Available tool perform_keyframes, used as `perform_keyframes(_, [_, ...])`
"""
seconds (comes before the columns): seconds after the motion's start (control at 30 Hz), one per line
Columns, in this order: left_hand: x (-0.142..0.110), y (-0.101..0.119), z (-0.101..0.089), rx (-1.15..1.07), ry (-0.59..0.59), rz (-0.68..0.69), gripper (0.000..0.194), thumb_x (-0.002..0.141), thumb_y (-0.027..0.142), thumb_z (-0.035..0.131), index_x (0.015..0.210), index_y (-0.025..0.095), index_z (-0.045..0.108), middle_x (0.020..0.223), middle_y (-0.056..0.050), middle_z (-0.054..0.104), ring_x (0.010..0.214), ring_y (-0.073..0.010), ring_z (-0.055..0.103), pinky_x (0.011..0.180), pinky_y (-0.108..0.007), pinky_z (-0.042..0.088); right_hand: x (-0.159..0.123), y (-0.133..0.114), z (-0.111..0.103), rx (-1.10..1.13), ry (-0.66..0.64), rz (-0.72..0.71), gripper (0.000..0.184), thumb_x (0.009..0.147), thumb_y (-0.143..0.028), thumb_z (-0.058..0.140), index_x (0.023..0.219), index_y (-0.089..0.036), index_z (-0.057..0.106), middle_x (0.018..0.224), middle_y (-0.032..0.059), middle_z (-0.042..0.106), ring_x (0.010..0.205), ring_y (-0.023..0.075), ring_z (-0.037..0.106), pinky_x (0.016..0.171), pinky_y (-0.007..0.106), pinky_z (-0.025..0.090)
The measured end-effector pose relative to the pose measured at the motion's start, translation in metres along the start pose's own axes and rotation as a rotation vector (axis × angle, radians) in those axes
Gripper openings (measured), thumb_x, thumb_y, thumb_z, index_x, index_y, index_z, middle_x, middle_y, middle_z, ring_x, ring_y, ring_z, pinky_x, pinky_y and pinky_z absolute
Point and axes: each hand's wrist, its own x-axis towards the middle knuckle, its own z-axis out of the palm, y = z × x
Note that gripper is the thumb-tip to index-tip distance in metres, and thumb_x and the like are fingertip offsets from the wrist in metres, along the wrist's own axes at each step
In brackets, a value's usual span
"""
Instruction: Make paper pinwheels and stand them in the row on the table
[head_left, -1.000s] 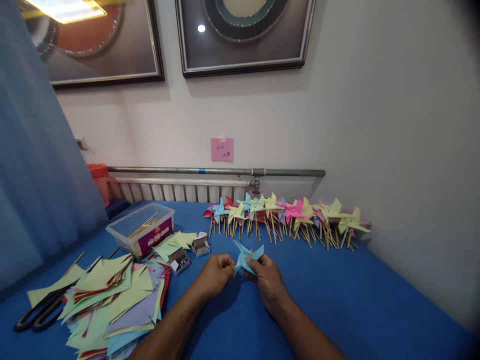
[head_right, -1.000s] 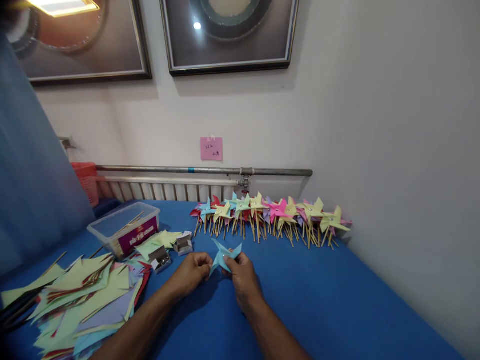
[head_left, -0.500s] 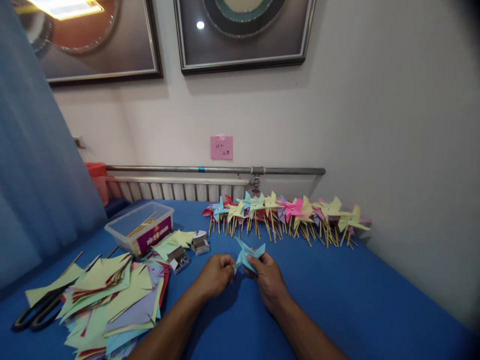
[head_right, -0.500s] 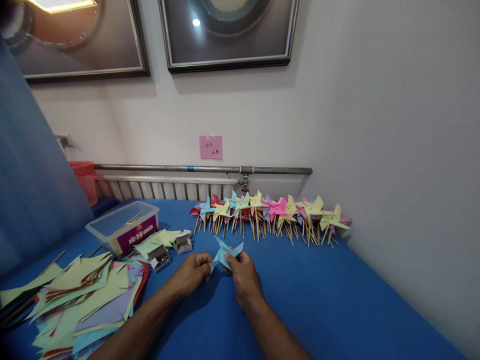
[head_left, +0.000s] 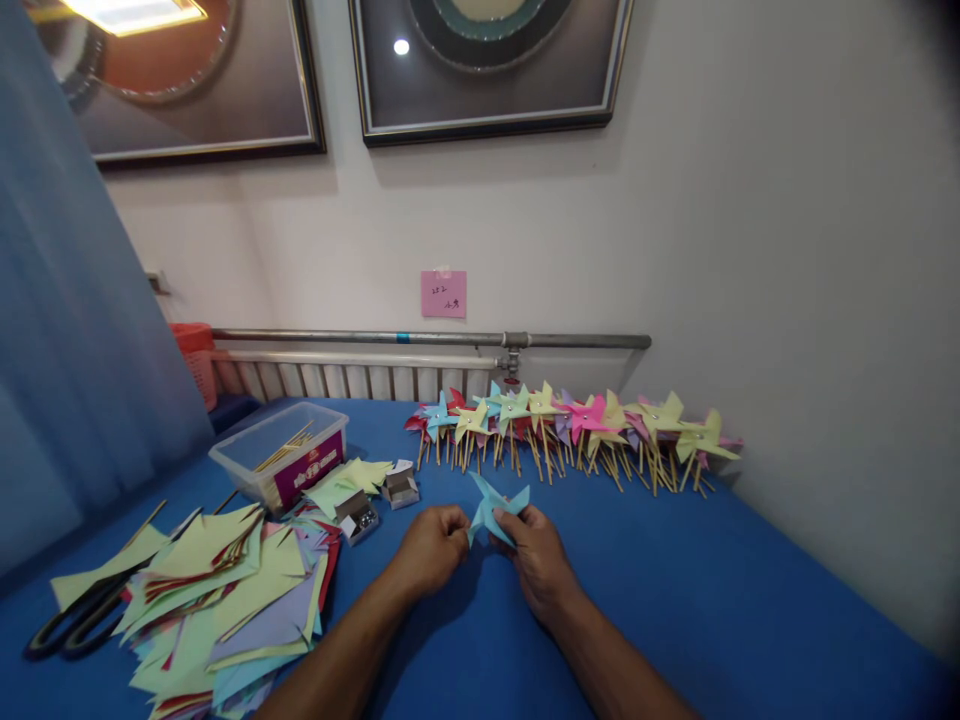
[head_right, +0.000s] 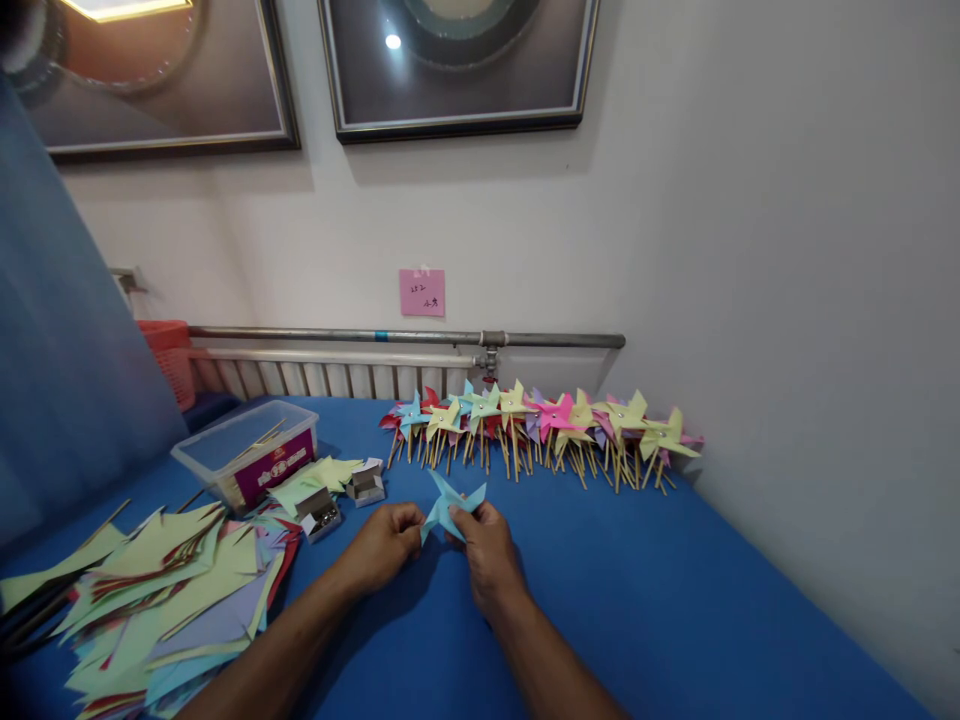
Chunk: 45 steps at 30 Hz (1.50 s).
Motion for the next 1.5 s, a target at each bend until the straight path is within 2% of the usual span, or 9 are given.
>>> perform_keyframes(0.47, [-0.0034, 0.0040, 0.0005, 0.197, 0.108, 0.053, 0.014, 0.075, 0.012, 0.049, 0.067, 0.017, 0.060, 0.060, 0.004, 0.053, 0.059, -0.0111, 0.046, 0.056, -0.023, 0.029, 0.0052, 0.0067, -0.0033, -0.009, 0.000, -0.028, 0.023, 0.061, -0.032, 0.084, 0.076, -0.019, 0.072, 0.071, 0.0000, 0.070, 0.066, 0.0172, 0.060, 0.068, 0.030, 0.049])
perform_keyframes(0.7, [-0.0038, 0.0077, -0.0005, 0.238, 0.140, 0.030, 0.015, 0.077, 0.010, 0.051, 0.068, 0.018, 0.061, 0.059, 0.004, 0.055, 0.059, -0.0107, 0.049, 0.056, -0.022, 0.029, 0.0041, 0.0058, -0.0027, 0.027, -0.016, -0.028, 0.020, 0.063, -0.030, 0.083, 0.077, -0.019, 0.072, 0.071, 0.0001, 0.071, 0.066, 0.0178, 0.062, 0.069, 0.031, 0.050])
perform_keyframes(1.03, [-0.0007, 0.0012, -0.0003, 0.200, 0.116, 0.035, 0.015, 0.077, 0.011, 0.050, 0.068, 0.017, 0.060, 0.058, 0.004, 0.054, 0.057, -0.0104, 0.046, 0.054, -0.022, 0.028, 0.0059, 0.0078, -0.0045, 0.023, -0.044, -0.037, 0.024, 0.063, -0.033, 0.085, 0.078, -0.020, 0.072, 0.072, 0.0009, 0.072, 0.064, 0.0177, 0.062, 0.068, 0.031, 0.050])
perform_keyframes(1.5, [-0.0033, 0.0072, -0.0014, 0.199, 0.100, 0.021, 0.016, 0.076, 0.009, 0.050, 0.068, 0.017, 0.062, 0.058, 0.004, 0.052, 0.057, -0.0103, 0.044, 0.055, -0.022, 0.029, 0.0073, 0.0079, -0.0044, 0.026, -0.012, -0.034, 0.023, 0.061, -0.030, 0.085, 0.078, -0.019, 0.073, 0.073, 0.0004, 0.073, 0.064, 0.0172, 0.062, 0.067, 0.030, 0.049])
